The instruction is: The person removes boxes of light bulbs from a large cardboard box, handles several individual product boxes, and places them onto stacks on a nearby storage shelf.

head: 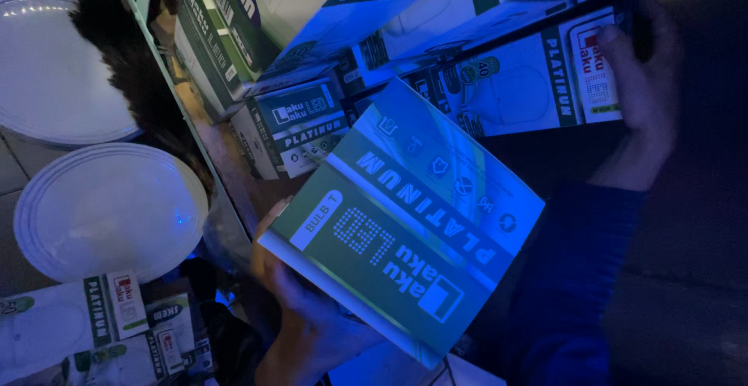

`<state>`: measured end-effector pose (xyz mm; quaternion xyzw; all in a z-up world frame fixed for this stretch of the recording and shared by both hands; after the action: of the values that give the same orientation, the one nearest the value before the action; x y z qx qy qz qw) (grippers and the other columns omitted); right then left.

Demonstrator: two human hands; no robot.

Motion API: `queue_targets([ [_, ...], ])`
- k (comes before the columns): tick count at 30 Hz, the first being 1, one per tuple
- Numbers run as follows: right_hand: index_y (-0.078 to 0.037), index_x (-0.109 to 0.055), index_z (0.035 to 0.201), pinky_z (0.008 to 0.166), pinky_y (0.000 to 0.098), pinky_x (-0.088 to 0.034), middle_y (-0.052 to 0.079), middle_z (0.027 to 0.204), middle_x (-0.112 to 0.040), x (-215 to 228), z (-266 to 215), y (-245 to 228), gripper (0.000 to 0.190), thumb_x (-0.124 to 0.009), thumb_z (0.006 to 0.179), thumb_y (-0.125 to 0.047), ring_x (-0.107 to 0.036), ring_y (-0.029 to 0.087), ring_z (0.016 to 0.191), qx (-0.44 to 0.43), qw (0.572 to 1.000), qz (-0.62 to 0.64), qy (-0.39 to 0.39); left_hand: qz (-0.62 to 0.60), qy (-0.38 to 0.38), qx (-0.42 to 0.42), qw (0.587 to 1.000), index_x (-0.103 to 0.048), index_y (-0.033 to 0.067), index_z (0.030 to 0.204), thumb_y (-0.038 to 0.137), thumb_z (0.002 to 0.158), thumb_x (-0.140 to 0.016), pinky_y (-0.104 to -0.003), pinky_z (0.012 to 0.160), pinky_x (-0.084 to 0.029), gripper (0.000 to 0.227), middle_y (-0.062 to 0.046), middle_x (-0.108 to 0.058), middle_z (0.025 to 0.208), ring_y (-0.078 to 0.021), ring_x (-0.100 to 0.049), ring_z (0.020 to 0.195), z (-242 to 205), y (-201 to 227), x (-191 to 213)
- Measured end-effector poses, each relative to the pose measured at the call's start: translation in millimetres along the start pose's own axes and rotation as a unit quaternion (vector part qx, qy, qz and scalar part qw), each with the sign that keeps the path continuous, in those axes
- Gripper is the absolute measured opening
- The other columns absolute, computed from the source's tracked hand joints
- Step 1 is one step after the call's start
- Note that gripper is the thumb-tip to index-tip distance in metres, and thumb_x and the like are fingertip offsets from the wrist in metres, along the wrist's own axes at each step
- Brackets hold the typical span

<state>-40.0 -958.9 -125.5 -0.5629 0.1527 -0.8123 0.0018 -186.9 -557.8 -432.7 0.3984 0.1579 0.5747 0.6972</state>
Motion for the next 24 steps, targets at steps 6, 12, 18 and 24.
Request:
queue_targets([
  [6, 0.004, -0.053, 0.145, 0.107, 0.0457, -0.044, 0.025, 0.140, -0.058, 16.3, -20.4, -53.3, 0.058, -0.073, 0.102, -0.028, -0.055, 0.035, 0.129, 0.066, 0.976, -0.171, 0.118, 0.001, 0.018, 0.021, 1.000, -0.025, 0.0090, 0.151, 0.052, 0.088, -0.078, -0.059, 0.120, -0.038, 0.093, -0.023, -0.032, 0.148, -0.0425, -0.042, 0.139, 9.1, 9.0, 20.1],
  [12, -0.003, -0.062, 0.141, 0.113, 0.0418, -0.047, 0.017, 0.140, -0.061, 5.9, -111.6, -125.1, 0.035, -0.067, 0.110, -0.019, -0.059, 0.029, 0.131, 0.164, 0.946, -0.103, 0.261, 0.004, 0.134, 0.053, 0.990, -0.030, 0.0088, 0.150, 0.053, 0.087, -0.078, -0.061, 0.119, -0.038, 0.091, -0.023, -0.033, 0.146, -0.0440, -0.042, 0.138, 59.6, 36.5, 66.7],
  [18, -0.003, -0.058, 0.140, 0.114, 0.0448, -0.049, 0.018, 0.138, -0.060, -52.8, -168.1, -173.5, 0.044, -0.054, 0.105, -0.029, -0.059, 0.031, 0.132, 0.183, 0.941, 0.102, 0.265, 0.047, 0.206, 0.051, 0.976, -0.035, 0.0085, 0.149, 0.054, 0.086, -0.078, -0.062, 0.119, -0.038, 0.089, -0.024, -0.033, 0.144, -0.0456, -0.041, 0.137, 119.1, 52.6, 93.4],
  [24, -0.006, -0.053, 0.147, 0.117, 0.0456, -0.047, 0.017, 0.144, -0.057, -90.9, -205.6, -198.7, 0.055, -0.055, 0.102, -0.039, -0.057, 0.030, 0.136, 0.124, 0.937, 0.226, 0.236, 0.131, 0.182, -0.019, 0.974, -0.034, 0.0228, 0.156, 0.046, 0.104, -0.078, -0.076, 0.120, -0.028, 0.072, -0.023, -0.026, 0.153, -0.0480, -0.031, 0.148, 151.1, 66.8, 56.0],
])
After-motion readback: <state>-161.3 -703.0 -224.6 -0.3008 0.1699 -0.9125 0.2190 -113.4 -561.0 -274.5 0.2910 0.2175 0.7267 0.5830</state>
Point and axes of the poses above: each hand's wrist, its own z-axis towards the middle knuckle, its own x-axis out of the back of the hand, y = z × x, the point moved 8 cm from there along z, towards the middle knuckle
